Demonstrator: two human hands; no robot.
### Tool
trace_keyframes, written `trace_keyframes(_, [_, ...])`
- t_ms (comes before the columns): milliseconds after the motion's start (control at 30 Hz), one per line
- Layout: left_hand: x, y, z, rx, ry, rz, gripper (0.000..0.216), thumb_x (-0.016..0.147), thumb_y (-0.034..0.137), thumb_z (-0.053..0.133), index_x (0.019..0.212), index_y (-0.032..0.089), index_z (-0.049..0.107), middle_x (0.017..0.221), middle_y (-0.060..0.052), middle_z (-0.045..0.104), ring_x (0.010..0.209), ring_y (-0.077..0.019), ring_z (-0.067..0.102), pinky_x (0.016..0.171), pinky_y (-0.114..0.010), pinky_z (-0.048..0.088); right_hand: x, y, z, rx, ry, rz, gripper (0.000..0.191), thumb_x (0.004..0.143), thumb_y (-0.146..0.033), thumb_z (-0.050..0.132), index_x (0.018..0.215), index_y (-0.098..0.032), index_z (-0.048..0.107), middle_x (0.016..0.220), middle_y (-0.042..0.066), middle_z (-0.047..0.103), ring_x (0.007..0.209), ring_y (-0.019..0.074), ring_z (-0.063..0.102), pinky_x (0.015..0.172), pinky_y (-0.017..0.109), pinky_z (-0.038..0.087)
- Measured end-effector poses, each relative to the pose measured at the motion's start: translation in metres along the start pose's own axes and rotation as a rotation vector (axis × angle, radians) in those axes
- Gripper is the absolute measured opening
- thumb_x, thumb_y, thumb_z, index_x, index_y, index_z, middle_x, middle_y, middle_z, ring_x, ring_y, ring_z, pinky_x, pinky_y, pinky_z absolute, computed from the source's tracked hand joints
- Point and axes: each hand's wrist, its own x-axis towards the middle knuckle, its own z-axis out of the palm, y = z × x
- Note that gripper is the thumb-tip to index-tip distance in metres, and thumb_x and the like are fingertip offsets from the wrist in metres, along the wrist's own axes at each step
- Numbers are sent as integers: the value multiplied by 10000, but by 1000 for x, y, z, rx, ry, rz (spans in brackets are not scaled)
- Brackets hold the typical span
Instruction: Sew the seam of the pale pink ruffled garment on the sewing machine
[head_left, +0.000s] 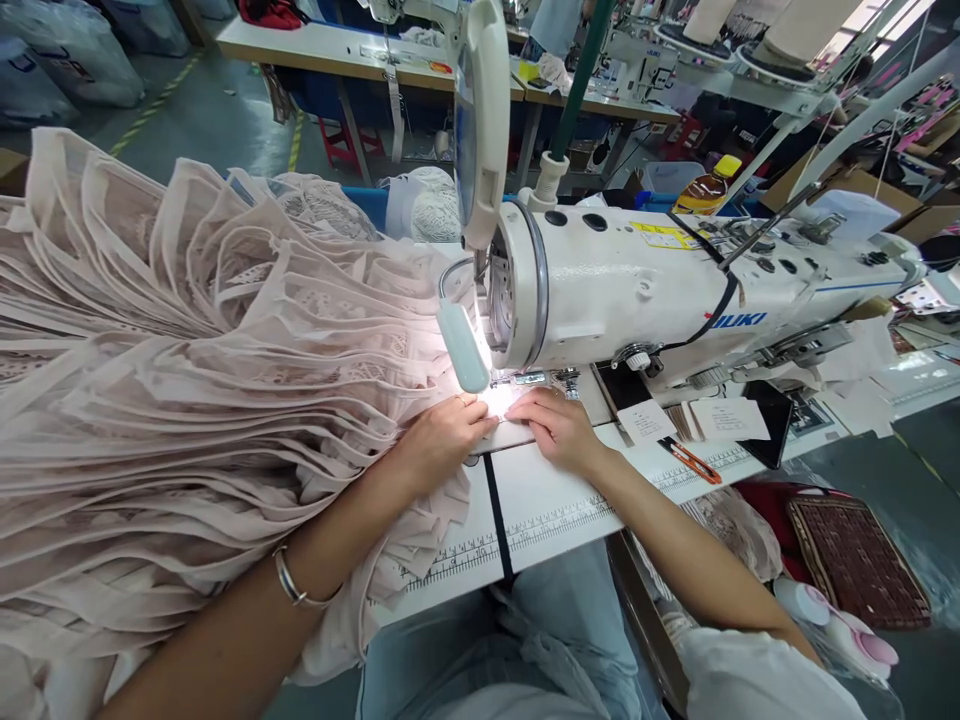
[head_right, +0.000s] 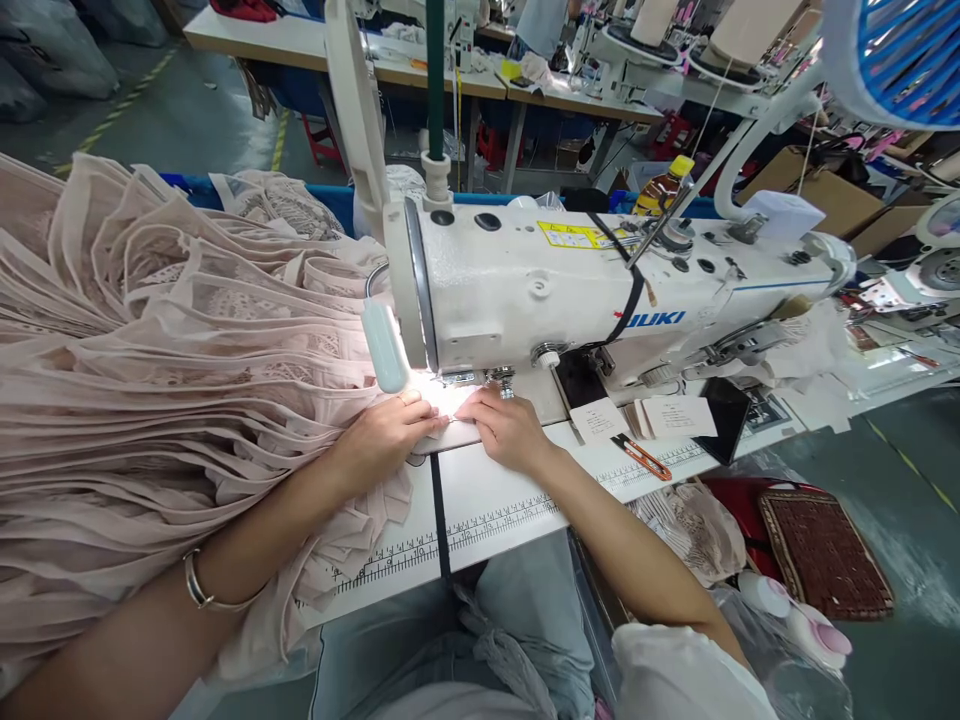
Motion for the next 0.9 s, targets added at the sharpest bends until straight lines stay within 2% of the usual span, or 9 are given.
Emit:
trace_keyframes(133, [2,4,-2,103,-1,-9,271,1009,118,449,846,149,662,775,-34,602,757,-175,534,671,-285,402,-1,0,1,-24,2,-1,339,879,-10,441,957,-222,694,932,9,745,893,153,669,736,262,521])
trace_keyframes(267, [3,9,-2,167,-16,-33,254,987,82,459,852,141,665,790,-50,603,749,-191,538,666,-299,402,-1,0,2,-25,19,1,341,873,-3,440,957,-216,693,925,9,746,882,153,674,722,260,525])
trace_keyframes(567, [3,16,0,239,52,-47,242,967,56,482,820,142,654,757,-45,597,734,-195,545,674,-297,424,0,0,2,18,21,-10,345,867,-7,436,960,-219,692,921,17,742,865,160,669,764,287,543])
trace_keyframes(900, [3,17,3,196,44,-32,247,967,57,467,824,142,650,776,-50,603,737,-196,543,682,-303,437,1,-2,-1,49,12,-38,355,865,-23,454,981,-227,720,938,19,738,861,161,655,784,307,549])
